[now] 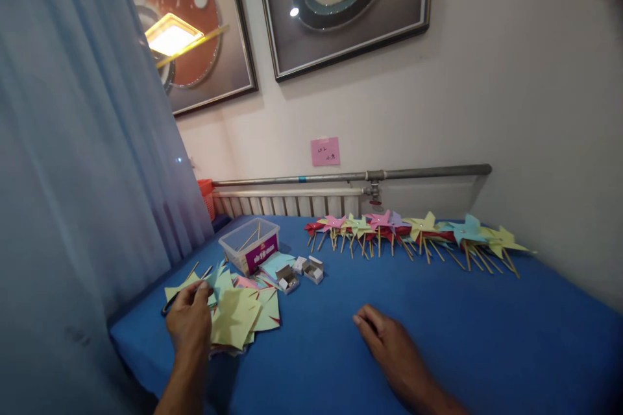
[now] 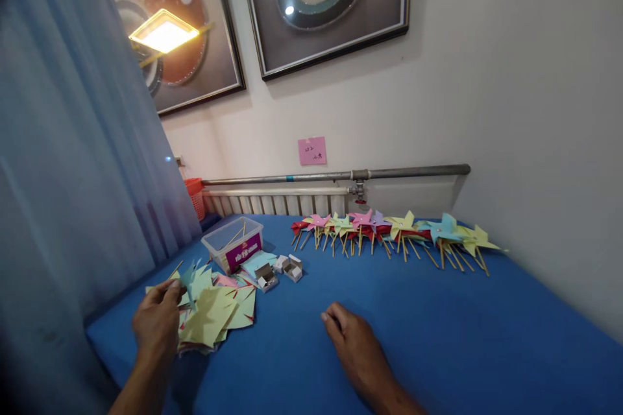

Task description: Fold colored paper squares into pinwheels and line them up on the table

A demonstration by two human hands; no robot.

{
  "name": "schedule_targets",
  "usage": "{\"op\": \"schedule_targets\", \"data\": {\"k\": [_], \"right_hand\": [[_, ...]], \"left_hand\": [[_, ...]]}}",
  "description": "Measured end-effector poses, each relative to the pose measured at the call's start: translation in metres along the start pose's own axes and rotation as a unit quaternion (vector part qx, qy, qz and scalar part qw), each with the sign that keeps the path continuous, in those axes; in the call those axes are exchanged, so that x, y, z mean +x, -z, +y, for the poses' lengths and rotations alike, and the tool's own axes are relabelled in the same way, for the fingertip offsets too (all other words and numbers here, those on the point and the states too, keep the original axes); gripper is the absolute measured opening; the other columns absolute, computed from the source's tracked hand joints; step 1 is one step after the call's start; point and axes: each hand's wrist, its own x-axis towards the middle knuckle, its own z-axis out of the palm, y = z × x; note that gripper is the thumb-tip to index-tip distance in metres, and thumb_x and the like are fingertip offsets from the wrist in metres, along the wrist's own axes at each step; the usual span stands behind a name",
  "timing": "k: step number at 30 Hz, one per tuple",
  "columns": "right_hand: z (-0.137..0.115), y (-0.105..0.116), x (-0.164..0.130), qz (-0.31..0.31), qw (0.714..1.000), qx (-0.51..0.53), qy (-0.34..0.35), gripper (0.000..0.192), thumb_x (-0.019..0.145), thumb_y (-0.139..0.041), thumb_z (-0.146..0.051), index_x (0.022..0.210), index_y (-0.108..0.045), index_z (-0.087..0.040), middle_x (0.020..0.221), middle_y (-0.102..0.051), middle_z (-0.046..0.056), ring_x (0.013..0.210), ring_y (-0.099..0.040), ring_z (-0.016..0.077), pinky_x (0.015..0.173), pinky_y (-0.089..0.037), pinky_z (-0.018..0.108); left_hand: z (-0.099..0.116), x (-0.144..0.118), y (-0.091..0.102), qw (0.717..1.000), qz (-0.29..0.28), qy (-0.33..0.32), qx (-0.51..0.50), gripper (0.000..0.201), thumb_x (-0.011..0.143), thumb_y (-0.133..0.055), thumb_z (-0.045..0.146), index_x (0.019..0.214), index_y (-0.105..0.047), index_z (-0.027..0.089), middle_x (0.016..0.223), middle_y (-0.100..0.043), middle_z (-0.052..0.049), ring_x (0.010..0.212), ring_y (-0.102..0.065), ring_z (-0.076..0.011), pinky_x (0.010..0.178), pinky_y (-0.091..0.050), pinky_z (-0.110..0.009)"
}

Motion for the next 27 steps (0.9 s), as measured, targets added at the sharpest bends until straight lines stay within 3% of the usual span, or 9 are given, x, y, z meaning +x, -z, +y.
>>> {"op": "schedule_targets", "data": {"k": [2,3,7,10,12,15,17,22,27], "right_hand": [[-0.006,-0.001,0.000,0.006,1.000,0.015,0.010,0.036,0.096,-0.053,-0.052,0.072,-0.056,-0.026,0.067,-0.060,-0.001,0.065,-0.054,0.0190,0.066,-0.037,0.032],[-0.011,-0.003,0.001,0.007,0.999,0.027,0.015,0.036,0.096,-0.054,-0.053,0.073,-0.058,-0.026,0.068,-0.062,-0.001,0.066,-0.054,0.0191,0.067,-0.037,0.032],[-0.034,-0.015,0.009,0.003,0.992,0.123,0.014,0.038,0.095,-0.054,-0.060,0.081,-0.063,-0.026,0.068,-0.060,-0.002,0.065,-0.055,0.0191,0.064,-0.040,0.031],[-0.038,-0.025,0.018,0.034,0.979,0.203,-0.013,0.045,0.094,-0.053,-0.068,0.084,-0.064,-0.025,0.077,-0.066,0.000,0.067,-0.061,0.0192,0.066,-0.046,0.031],[-0.030,-0.027,0.023,0.083,0.971,0.221,-0.041,0.048,0.089,-0.057,-0.072,0.083,-0.064,-0.026,0.076,-0.066,0.001,0.066,-0.063,0.0196,0.065,-0.047,0.032],[-0.009,-0.024,0.028,0.134,0.963,0.221,-0.079,0.049,0.084,-0.062,-0.075,0.082,-0.065,-0.026,0.072,-0.066,0.000,0.064,-0.063,0.0207,0.061,-0.047,0.032],[0.002,-0.020,0.032,0.150,0.957,0.232,-0.085,0.049,0.083,-0.063,-0.075,0.084,-0.067,-0.026,0.075,-0.068,0.002,0.067,-0.066,0.0223,0.063,-0.050,0.033],[0.000,-0.015,0.037,0.156,0.957,0.226,-0.090,0.046,0.086,-0.058,-0.071,0.091,-0.070,-0.027,0.088,-0.077,0.007,0.081,-0.073,0.0268,0.073,-0.056,0.037],[-0.014,-0.007,0.033,0.201,0.974,0.108,-0.002,0.037,0.093,-0.057,-0.058,0.098,-0.076,-0.027,0.104,-0.077,0.009,0.102,-0.072,0.0273,0.094,-0.056,0.040]], "left_hand": [[0.017,-0.012,-0.015,0.996,-0.025,0.046,-0.077,0.044,0.068,-0.081,0.051,0.095,-0.077,0.018,0.077,-0.077,-0.003,0.073,-0.071,-0.0224,0.066,-0.054,-0.032],[0.026,-0.020,-0.025,0.986,-0.072,0.072,-0.133,0.044,0.064,-0.085,0.050,0.092,-0.076,0.017,0.075,-0.076,-0.002,0.070,-0.071,-0.0209,0.066,-0.055,-0.032],[0.055,-0.056,-0.078,0.880,-0.328,0.188,-0.287,0.042,0.058,-0.094,0.041,0.082,-0.071,0.016,0.071,-0.075,-0.002,0.060,-0.068,-0.0175,0.063,-0.055,-0.030],[0.065,-0.079,-0.122,0.814,-0.417,0.260,-0.309,0.039,0.058,-0.095,0.035,0.077,-0.066,0.017,0.064,-0.070,0.000,0.056,-0.066,-0.0168,0.060,-0.052,-0.028],[0.065,-0.092,-0.149,0.798,-0.445,0.275,-0.300,0.038,0.055,-0.094,0.033,0.074,-0.064,0.017,0.059,-0.067,0.001,0.053,-0.063,-0.0158,0.058,-0.049,-0.027],[0.056,-0.110,-0.176,0.838,-0.422,0.233,-0.256,0.037,0.051,-0.091,0.036,0.069,-0.063,0.019,0.051,-0.059,0.005,0.045,-0.051,-0.0110,0.051,-0.039,-0.024],[0.046,-0.121,-0.183,0.869,-0.407,0.175,-0.220,0.035,0.056,-0.088,0.042,0.067,-0.064,0.019,0.048,-0.055,0.006,0.044,-0.046,-0.0101,0.051,-0.035,-0.023],[0.030,-0.137,-0.173,0.885,-0.434,0.059,-0.155,0.031,0.074,-0.078,0.050,0.072,-0.068,0.020,0.058,-0.064,0.001,0.058,-0.057,-0.0151,0.061,-0.043,-0.026],[0.036,-0.131,-0.164,0.894,-0.423,0.025,-0.148,0.029,0.078,-0.075,0.049,0.073,-0.068,0.021,0.059,-0.061,0.002,0.059,-0.055,-0.0152,0.061,-0.043,-0.026]]}}
